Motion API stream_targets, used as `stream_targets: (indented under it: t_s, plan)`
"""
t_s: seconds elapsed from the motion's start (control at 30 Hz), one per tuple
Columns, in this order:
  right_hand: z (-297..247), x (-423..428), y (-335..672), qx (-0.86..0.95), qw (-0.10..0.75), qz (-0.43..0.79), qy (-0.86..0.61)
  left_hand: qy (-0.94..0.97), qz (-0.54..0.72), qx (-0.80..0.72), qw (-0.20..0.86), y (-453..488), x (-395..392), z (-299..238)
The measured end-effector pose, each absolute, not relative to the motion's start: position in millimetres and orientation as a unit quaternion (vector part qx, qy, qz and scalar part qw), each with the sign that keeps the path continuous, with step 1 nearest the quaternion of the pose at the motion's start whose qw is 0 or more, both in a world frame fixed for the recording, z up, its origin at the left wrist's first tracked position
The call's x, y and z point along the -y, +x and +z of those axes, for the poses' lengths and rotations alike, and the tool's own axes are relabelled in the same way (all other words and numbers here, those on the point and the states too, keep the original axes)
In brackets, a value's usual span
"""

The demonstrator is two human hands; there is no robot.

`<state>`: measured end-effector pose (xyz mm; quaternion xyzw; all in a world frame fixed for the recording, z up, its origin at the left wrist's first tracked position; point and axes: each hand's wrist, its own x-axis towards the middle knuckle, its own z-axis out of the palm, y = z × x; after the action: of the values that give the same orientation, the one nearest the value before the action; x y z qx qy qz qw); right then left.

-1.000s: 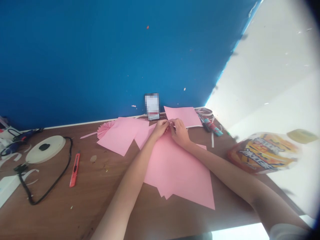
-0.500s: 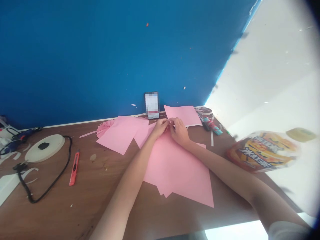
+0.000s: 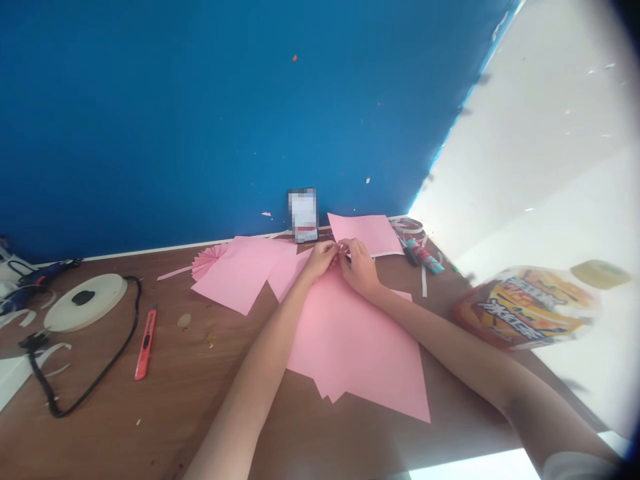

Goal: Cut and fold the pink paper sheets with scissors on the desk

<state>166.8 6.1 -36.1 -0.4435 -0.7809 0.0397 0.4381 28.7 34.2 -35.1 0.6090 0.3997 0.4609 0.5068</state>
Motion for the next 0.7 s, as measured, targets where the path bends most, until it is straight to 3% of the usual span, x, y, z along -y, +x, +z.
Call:
stream_targets:
  t_s: [0.7]
  plan:
    - [-40.1, -8.7, 167.8, 0.770, 0.441, 0.045, -0.459, 0.633, 0.452, -0.400, 0.484, 28.9, -35.2, -38.1]
